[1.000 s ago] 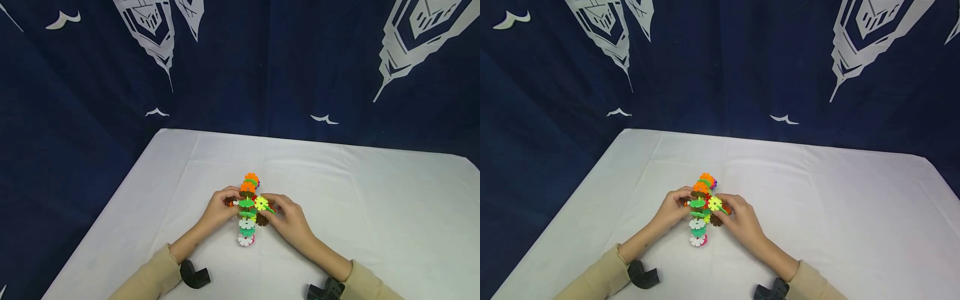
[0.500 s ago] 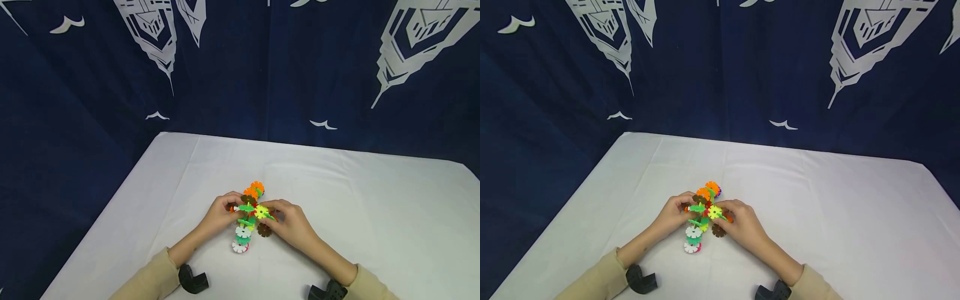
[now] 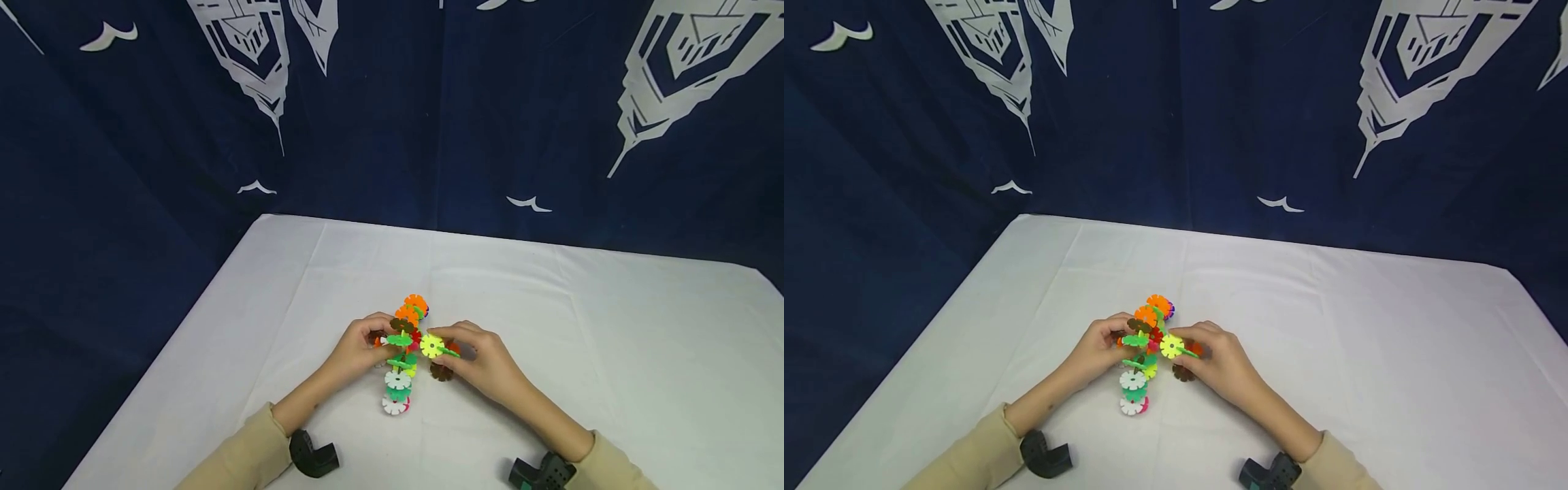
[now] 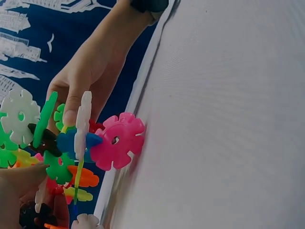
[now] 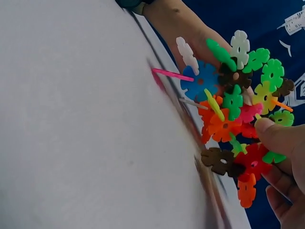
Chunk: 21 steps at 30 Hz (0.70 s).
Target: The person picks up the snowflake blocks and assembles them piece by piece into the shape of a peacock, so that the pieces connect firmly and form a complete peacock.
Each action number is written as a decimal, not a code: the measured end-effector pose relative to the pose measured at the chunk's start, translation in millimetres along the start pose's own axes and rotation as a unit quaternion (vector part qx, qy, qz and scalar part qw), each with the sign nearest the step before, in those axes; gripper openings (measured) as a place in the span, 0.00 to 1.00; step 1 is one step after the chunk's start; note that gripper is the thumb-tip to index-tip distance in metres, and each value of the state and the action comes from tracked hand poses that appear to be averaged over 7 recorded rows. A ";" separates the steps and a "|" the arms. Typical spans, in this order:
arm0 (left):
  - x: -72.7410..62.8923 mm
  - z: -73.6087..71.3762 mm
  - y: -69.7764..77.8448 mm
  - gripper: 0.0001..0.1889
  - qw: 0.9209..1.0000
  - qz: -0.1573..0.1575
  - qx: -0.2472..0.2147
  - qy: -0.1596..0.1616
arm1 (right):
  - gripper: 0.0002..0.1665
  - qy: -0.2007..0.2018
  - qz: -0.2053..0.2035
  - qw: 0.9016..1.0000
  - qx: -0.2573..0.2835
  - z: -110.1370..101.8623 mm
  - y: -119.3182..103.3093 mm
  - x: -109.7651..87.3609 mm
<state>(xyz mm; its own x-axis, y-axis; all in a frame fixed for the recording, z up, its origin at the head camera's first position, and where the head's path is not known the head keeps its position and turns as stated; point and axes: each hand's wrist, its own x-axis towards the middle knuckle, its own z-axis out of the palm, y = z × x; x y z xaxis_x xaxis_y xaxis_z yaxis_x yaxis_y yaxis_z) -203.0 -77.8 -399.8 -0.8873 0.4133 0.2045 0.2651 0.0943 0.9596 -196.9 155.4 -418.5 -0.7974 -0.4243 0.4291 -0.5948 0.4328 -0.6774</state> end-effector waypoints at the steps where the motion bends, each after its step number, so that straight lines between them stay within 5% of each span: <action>1: 0.0 0.1 -0.2 0.04 1.000 0.002 0.002 -0.003 | 0.26 -0.007 -0.001 1.000 0.006 -0.4 0.6 0.0; 11: 0.8 0.3 0.8 0.05 1.000 0.009 0.017 -0.009 | 0.23 -0.051 -0.008 0.996 0.070 -3.3 6.8 0.6; 21: -1.2 0.6 1.3 0.04 1.000 0.005 0.023 -0.017 | 0.22 -0.046 0.023 0.996 0.078 2.4 5.8 1.1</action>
<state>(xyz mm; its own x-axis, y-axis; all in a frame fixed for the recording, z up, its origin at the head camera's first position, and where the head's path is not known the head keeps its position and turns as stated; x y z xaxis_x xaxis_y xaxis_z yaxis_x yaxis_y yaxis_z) -201.4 -77.6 -398.9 -0.8712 0.4452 0.2070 0.2917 0.1303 0.9476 -200.9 155.5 -423.4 -0.8062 -0.4810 0.3445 -0.5296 0.3272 -0.7826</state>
